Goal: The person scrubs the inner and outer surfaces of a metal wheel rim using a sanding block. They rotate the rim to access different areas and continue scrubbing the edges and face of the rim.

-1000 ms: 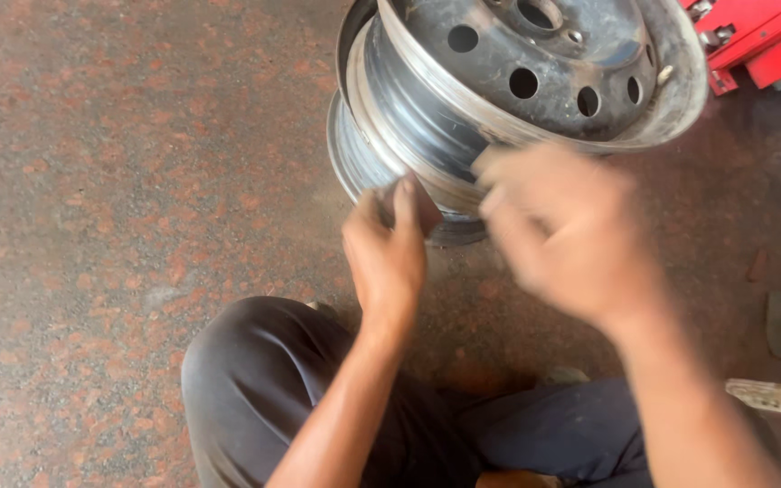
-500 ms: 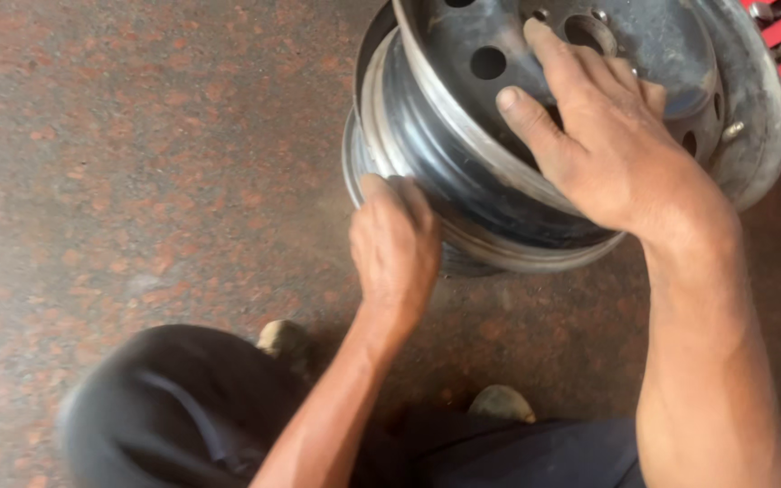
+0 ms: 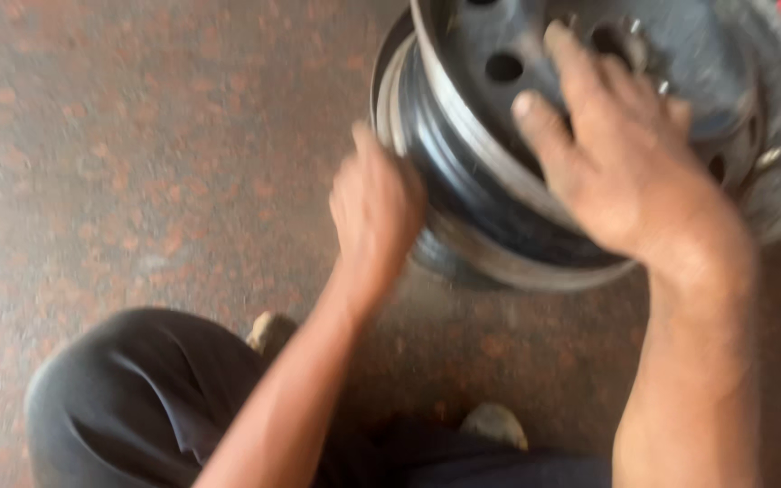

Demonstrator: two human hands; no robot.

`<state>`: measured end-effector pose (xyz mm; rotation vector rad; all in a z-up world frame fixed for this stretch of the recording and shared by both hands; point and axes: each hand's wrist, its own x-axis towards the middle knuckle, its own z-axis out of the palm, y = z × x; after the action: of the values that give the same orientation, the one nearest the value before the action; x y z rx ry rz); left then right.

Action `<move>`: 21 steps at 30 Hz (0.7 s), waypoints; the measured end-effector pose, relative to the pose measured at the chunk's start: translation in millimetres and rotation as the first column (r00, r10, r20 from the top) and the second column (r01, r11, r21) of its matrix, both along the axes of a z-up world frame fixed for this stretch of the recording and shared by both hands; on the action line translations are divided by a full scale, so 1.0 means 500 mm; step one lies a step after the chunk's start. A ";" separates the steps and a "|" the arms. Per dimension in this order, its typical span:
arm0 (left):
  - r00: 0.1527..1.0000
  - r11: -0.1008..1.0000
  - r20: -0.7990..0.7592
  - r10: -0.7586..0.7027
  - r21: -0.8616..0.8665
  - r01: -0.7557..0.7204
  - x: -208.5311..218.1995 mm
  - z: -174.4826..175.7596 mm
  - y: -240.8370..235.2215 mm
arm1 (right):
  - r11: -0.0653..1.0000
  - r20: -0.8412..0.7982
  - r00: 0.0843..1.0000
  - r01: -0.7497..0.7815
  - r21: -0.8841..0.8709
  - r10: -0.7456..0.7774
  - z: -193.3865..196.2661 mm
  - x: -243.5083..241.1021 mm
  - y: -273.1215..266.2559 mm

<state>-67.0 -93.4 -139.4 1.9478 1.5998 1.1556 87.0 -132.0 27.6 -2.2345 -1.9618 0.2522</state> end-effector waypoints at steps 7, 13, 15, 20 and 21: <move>1.000 0.979 -0.008 -0.003 -0.204 0.001 0.005 -0.005 0.093 | 0.992 0.017 0.996 0.094 -0.078 -0.093 0.001 -0.021 -0.005; 0.999 0.993 -0.029 -0.040 -0.110 0.037 0.009 -0.013 0.002 | 0.999 0.055 0.998 0.040 -0.027 -0.038 0.005 -0.018 0.000; 0.999 0.980 0.005 -0.046 -0.193 0.046 0.002 -0.022 0.080 | 0.994 0.011 0.995 0.095 -0.053 -0.095 0.000 -0.014 -0.002; 0.997 0.998 -0.049 -0.055 -0.003 0.055 -0.001 -0.012 0.039 | 1.000 0.061 0.998 0.013 -0.015 -0.012 0.017 -0.015 0.006; 0.997 0.997 -0.037 -0.072 -0.005 0.072 0.000 -0.012 0.043 | 1.000 0.089 0.996 -0.014 -0.002 0.015 0.015 -0.022 0.007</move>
<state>-67.0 -71.9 -145.5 2.0180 1.5357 1.0936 76.3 -128.4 35.3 -2.2707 -2.0231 0.1581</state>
